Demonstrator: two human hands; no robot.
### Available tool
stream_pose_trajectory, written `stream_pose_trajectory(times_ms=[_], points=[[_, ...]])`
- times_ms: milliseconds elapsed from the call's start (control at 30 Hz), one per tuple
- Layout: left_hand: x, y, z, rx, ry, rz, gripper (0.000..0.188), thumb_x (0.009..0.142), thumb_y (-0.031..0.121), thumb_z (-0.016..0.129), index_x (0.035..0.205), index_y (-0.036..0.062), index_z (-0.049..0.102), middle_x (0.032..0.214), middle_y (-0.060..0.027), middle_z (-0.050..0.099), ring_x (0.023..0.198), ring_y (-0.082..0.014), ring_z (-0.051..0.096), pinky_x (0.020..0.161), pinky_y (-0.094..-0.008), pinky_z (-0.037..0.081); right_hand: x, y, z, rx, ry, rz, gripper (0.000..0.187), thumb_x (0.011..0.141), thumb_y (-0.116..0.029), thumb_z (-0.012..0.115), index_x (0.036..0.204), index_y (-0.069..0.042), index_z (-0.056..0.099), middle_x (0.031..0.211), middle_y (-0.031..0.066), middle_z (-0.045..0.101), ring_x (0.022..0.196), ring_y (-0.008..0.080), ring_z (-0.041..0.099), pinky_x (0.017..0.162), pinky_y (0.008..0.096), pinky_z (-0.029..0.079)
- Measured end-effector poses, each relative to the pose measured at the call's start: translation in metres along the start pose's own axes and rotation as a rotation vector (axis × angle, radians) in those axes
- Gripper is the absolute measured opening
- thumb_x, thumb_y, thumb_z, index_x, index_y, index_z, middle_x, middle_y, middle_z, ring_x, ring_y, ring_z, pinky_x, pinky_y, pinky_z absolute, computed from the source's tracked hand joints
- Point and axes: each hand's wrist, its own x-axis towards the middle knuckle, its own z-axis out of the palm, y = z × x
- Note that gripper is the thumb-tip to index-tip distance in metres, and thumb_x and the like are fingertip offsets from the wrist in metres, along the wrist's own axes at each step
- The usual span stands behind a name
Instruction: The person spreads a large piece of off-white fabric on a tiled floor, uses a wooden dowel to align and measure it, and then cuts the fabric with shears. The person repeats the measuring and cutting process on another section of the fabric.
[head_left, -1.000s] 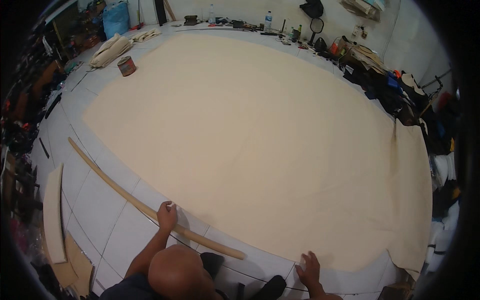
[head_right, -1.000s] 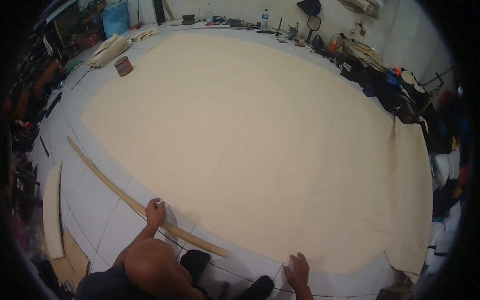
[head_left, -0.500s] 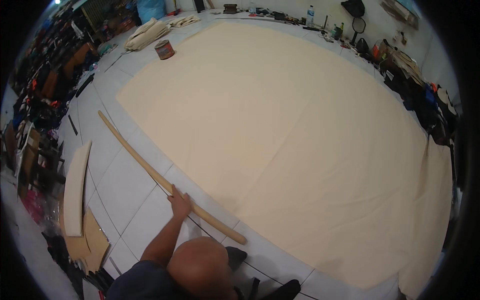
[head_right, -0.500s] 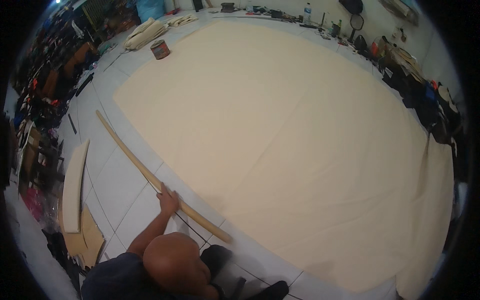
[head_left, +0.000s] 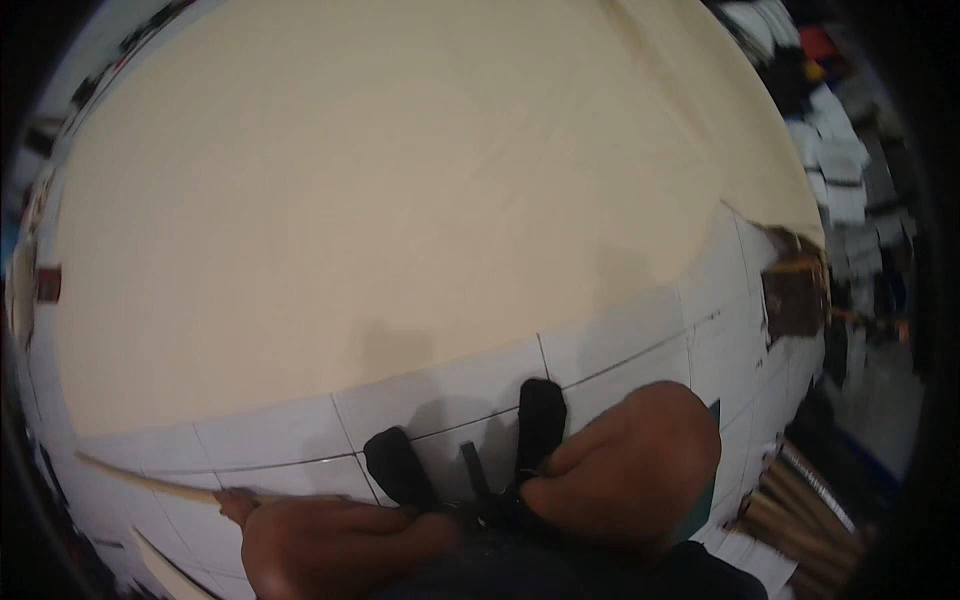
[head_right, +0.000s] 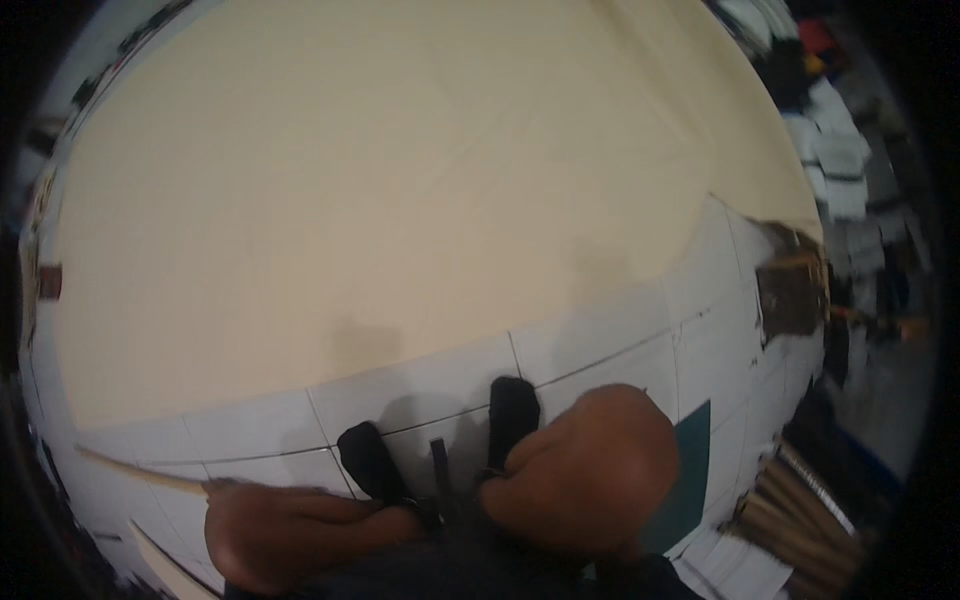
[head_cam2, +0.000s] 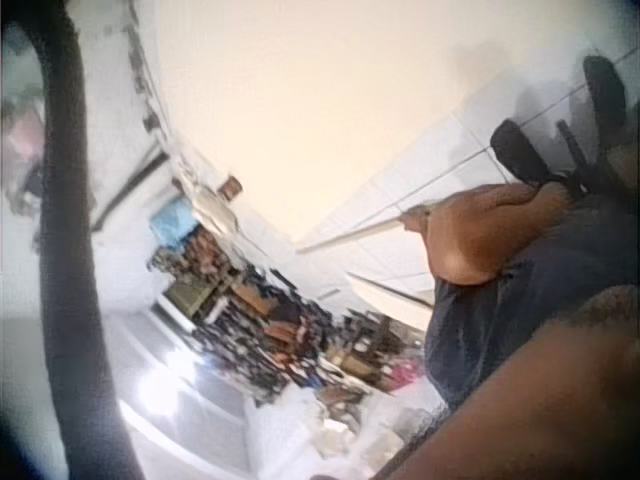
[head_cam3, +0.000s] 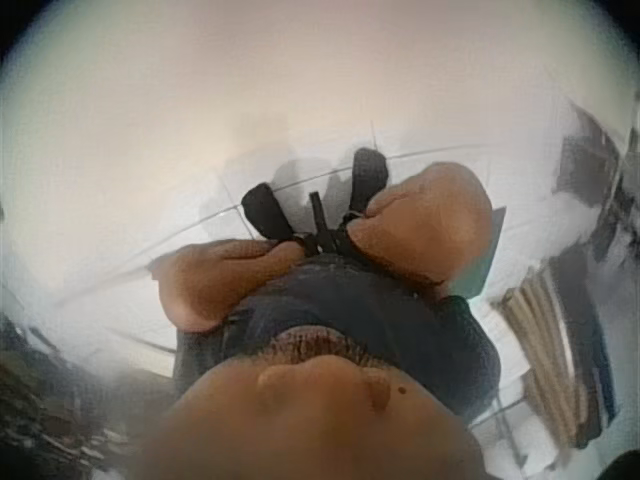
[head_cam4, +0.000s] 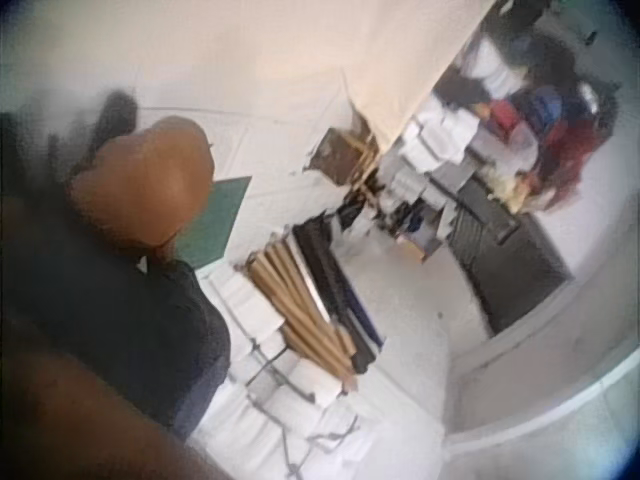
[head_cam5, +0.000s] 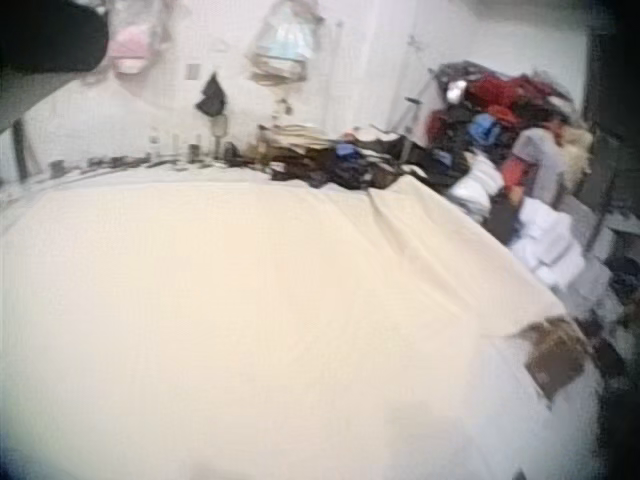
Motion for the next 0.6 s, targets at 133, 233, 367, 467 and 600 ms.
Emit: stream_pose_trajectory(times_ms=[133,233,367,467,600], points=[[-0.001,0.038,-0.052,0.045,0.215,0.079,0.046,0.095,0.022,0.059,0.134,-0.0009,0.051,0.138,-0.0276,0.048,0.126,-0.0436,0.046,0.105,-0.0517,0.04,-0.018,-0.01,-0.002,-0.075,0.256,0.133,0.032,0.078,-0.04,0.062,0.097,-0.015,0.069,0.096,0.0052,0.066,0.092,0.0223,0.064,0.089,0.0331,0.049],[0.027,0.174,-0.101,-0.201,0.126,0.656,0.041,0.096,0.016,0.061,0.131,-0.0035,0.051,0.129,-0.0256,0.053,0.123,-0.0412,0.048,0.106,-0.0466,0.039,-0.018,0.005,0.014,-0.04,0.317,0.145,0.033,0.079,-0.04,0.063,0.098,-0.013,0.068,0.095,0.0064,0.066,0.091,0.0226,0.063,0.088,0.0338,0.049],[0.004,0.36,-0.161,0.031,-0.185,1.194,0.044,0.088,0.018,0.069,0.128,0.005,0.057,0.134,-0.0213,0.052,0.127,-0.039,0.047,0.107,-0.0464,0.039,-0.002,0.018,0.027,0.029,0.303,0.075,0.035,0.081,-0.041,0.063,0.099,-0.012,0.067,0.095,0.008,0.066,0.091,0.023,0.063,0.087,0.0346,0.049],[-0.046,0.467,-0.156,0.115,-0.275,1.454,0.045,0.086,0.026,0.07,0.126,0.0102,0.059,0.133,-0.0177,0.055,0.125,-0.0363,0.05,0.105,-0.0466,0.04,0.012,0.036,0.038,0.111,0.258,0.041,0.036,0.082,-0.041,0.063,0.1,-0.01,0.066,0.095,0.0092,0.065,0.091,0.0233,0.063,0.087,0.0353,0.048],[-0.143,0.548,-0.077,-0.003,-0.411,1.541,0.053,0.086,0.037,0.068,0.131,0.0104,0.058,0.139,-0.018,0.05,0.131,-0.0356,0.045,0.11,-0.0471,0.035,0.026,0.069,0.045,0.245,0.193,-0.027,0.038,0.083,-0.042,0.064,0.101,-0.008,0.065,0.095,0.0107,0.065,0.091,0.0237,0.063,0.086,0.0361,0.048]])
